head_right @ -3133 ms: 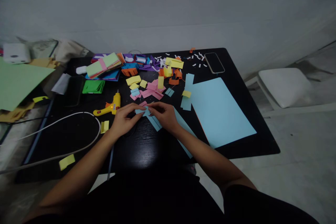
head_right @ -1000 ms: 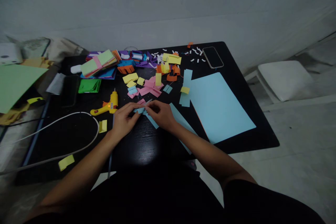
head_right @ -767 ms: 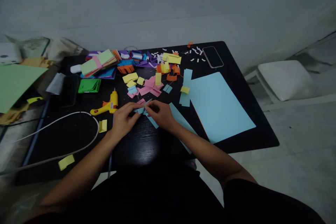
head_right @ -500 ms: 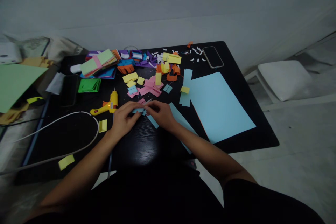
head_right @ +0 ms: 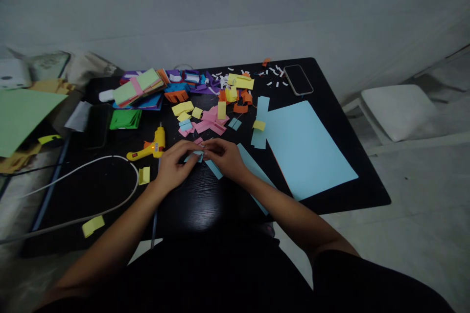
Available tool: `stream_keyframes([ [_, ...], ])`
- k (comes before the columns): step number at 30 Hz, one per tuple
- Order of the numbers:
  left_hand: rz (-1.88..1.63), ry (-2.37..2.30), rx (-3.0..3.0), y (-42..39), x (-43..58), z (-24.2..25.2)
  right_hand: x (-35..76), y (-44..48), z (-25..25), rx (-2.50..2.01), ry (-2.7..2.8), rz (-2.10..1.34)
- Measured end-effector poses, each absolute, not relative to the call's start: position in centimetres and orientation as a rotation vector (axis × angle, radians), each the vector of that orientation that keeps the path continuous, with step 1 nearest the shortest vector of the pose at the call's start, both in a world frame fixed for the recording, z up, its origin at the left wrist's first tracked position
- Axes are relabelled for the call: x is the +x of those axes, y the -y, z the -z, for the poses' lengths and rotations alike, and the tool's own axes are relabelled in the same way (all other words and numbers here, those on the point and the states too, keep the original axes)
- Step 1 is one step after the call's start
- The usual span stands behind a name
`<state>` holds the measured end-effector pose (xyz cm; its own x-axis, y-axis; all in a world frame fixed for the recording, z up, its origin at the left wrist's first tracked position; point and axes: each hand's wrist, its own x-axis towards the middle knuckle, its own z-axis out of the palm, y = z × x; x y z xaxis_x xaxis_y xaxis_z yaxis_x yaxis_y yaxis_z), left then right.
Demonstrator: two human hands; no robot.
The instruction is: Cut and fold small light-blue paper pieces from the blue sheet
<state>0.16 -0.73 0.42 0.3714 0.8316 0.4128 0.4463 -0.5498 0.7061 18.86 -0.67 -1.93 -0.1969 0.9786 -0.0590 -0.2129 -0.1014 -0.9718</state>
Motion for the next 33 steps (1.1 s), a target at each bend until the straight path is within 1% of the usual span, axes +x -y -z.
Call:
stream_keyframes([
  [20, -1.062, -1.303, 1.774, 0.8, 0.4, 0.3, 18.8, 0.7, 1.6, -0.964, 1.036, -1.597],
  [33, -1.097, -1.257, 1.611, 0.8, 0.7, 0.6, 18.5, 0.8, 1.3, -0.949, 1.01, -1.617],
])
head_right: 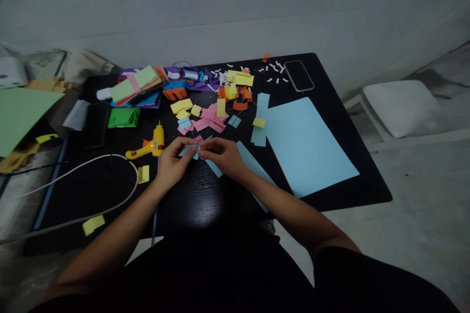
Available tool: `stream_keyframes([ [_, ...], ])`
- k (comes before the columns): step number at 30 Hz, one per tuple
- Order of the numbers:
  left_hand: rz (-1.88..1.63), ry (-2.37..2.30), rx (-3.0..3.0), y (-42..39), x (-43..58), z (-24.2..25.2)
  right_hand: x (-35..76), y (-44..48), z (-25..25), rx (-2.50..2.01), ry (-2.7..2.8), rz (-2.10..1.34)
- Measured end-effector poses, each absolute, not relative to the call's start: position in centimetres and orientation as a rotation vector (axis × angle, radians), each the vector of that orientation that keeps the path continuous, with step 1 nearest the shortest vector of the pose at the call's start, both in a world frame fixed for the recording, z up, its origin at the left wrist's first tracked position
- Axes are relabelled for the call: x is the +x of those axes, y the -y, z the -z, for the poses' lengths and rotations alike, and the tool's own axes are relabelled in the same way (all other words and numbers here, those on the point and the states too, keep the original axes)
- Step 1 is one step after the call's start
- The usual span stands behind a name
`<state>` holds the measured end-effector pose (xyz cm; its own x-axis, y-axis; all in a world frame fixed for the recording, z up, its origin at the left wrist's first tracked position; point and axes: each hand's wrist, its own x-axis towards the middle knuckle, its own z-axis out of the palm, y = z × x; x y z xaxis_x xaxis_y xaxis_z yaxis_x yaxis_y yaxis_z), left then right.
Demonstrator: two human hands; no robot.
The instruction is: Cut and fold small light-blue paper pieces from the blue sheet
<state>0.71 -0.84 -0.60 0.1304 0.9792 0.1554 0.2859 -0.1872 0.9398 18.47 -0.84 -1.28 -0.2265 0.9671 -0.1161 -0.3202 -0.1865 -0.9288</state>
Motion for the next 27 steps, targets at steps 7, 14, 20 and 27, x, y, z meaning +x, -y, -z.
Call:
stream_keyframes([
  [7, -1.087, -1.222, 1.569, 1.02, 1.01, 0.46, 18.44, 0.93, 1.48, -0.987, 1.012, -1.586],
  [14, -1.074, -1.22, 1.595, 1.08, 0.87, 0.59, 18.5, 0.98, 1.26, -1.039, 1.022, -1.562],
  [20, -1.091, -1.213, 1.585, 1.08, 0.99, 0.69, 18.6, 1.04, 1.23, -1.019, 1.055, -1.558],
  [27, -1.113, -1.226, 1.63, 1.29, 1.09, 0.69, 18.54, 1.05, 1.22, -1.017, 1.062, -1.568],
])
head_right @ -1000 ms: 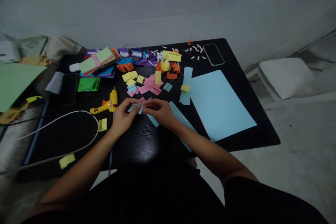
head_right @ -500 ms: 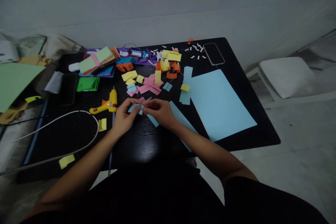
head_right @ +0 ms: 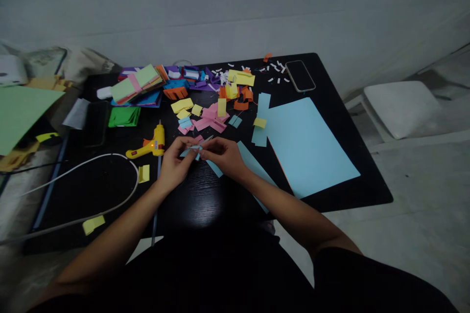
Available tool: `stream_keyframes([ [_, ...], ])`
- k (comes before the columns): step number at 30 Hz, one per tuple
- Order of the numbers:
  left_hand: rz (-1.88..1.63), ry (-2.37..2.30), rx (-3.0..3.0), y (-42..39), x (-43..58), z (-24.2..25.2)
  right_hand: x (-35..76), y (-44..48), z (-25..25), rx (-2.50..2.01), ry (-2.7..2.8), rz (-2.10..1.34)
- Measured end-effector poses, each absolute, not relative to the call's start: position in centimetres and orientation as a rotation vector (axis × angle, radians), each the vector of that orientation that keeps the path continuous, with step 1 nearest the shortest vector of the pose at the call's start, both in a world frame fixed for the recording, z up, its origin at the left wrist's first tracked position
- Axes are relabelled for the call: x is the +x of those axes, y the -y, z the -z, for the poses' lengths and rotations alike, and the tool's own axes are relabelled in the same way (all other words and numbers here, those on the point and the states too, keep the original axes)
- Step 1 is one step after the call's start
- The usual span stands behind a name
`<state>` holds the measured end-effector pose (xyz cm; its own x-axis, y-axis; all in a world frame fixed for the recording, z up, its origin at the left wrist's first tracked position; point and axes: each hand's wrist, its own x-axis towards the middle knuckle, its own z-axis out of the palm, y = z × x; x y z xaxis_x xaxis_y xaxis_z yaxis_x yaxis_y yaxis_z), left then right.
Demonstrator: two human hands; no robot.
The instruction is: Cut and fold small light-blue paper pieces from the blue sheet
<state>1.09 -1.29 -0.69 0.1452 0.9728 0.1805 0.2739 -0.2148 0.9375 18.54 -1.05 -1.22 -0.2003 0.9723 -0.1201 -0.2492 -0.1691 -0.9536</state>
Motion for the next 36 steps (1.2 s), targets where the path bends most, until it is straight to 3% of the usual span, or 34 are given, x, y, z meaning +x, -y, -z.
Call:
stream_keyframes([
  [36, -1.089, -1.217, 1.633, 1.21, 0.71, 1.15, 18.57, 0.92, 1.51, -1.016, 1.061, -1.555],
])
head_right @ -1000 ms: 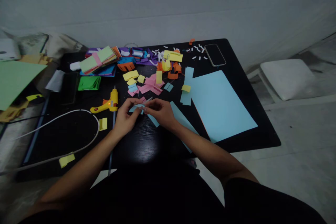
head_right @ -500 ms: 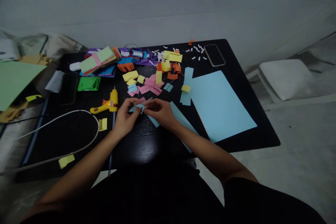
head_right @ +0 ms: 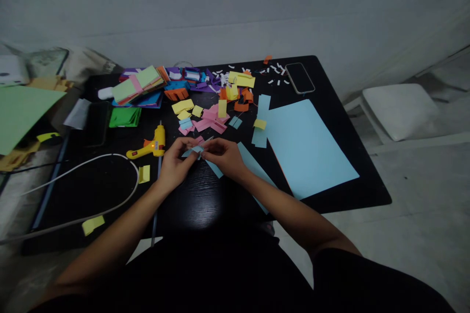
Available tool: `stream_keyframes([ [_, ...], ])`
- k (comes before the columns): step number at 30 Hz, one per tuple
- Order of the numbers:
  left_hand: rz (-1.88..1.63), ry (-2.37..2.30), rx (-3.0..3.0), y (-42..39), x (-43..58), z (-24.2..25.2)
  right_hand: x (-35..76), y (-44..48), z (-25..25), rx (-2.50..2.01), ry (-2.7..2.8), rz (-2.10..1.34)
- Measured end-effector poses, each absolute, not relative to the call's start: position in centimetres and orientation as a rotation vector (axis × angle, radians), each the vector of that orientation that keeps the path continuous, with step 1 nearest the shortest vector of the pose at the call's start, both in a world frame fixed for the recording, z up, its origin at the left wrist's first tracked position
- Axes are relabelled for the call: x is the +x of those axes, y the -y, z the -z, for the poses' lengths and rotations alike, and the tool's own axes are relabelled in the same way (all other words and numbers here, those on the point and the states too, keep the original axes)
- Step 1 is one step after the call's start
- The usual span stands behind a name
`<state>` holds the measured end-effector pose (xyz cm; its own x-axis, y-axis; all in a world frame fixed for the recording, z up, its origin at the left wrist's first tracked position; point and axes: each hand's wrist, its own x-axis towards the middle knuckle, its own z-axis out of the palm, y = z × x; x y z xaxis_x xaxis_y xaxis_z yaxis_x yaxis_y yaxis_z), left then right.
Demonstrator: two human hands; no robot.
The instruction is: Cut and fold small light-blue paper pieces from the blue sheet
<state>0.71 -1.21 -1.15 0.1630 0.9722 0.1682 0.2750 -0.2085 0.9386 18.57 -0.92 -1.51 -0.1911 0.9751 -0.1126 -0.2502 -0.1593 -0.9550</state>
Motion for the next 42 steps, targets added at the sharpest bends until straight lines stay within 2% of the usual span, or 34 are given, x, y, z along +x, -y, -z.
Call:
stream_keyframes([
  [15, -1.016, -1.205, 1.682, 1.0, 0.9, 0.6, 18.6, 0.4, 1.9, -1.078, 0.976, -1.587],
  [24, -0.989, -1.125, 1.76, 1.0, 0.8, 1.3, 18.5, 0.5, 2.1, -1.071, 1.077, -1.46],
  [39, -0.929, -0.979, 1.4, 0.3, 0.5, 1.2, 18.7, 0.3, 2.0, -1.081, 0.96, -1.434],
  [42, -0.924, -0.998, 1.335, 0.2, 0.4, 1.0, 18.7, 0.6, 1.5, -1.098, 1.068, -1.325],
])
